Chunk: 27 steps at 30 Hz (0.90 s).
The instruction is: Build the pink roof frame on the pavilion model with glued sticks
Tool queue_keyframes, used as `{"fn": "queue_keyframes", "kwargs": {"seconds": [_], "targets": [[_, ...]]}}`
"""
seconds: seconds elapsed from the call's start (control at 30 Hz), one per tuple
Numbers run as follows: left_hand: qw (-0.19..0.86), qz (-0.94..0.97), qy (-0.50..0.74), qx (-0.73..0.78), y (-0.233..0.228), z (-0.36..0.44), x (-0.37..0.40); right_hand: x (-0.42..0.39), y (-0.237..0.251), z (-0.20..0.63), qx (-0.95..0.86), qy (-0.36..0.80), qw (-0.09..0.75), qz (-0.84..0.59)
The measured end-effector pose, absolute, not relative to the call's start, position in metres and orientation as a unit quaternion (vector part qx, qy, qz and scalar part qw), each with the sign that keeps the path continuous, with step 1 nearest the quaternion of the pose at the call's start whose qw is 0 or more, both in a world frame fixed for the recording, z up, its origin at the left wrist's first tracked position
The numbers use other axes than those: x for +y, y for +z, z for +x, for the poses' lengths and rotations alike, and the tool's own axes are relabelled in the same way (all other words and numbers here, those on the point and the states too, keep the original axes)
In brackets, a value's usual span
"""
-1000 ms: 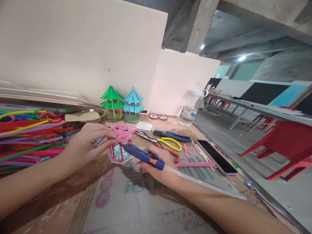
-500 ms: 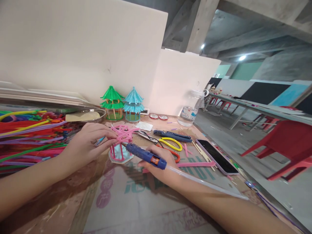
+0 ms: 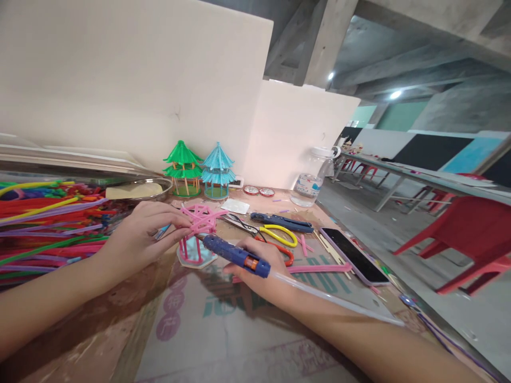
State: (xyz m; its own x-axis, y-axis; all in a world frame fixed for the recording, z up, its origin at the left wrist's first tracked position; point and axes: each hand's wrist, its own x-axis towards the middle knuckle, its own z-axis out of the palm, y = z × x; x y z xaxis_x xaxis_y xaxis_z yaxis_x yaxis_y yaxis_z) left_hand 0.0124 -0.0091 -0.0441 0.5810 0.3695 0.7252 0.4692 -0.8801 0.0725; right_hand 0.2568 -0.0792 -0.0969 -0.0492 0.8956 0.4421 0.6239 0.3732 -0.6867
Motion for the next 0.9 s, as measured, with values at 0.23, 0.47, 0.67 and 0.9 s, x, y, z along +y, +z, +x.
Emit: {"fn": "queue_keyframes", "kwargs": {"seconds": [0.23,0.47,0.67,0.9], "targets": [[0.071,-0.884,-0.39,-0.246,-0.045,0.012,-0.009,-0.079,-0.095,0.256,-0.693,0.158,0.435,-0.553],[0.062,-0.887,-0.379,-0.258,-0.044,0.012,-0.009,-0.079,-0.087,0.258,-0.698,0.151,0.43,-0.552],[0.047,-0.887,-0.374,-0.267,-0.042,0.011,-0.01,-0.075,-0.086,0.276,-0.659,0.135,0.501,-0.544],[0.048,-0.891,-0.379,-0.245,-0.042,0.011,-0.012,-0.05,-0.069,0.295,-0.668,0.198,0.493,-0.521]]}}
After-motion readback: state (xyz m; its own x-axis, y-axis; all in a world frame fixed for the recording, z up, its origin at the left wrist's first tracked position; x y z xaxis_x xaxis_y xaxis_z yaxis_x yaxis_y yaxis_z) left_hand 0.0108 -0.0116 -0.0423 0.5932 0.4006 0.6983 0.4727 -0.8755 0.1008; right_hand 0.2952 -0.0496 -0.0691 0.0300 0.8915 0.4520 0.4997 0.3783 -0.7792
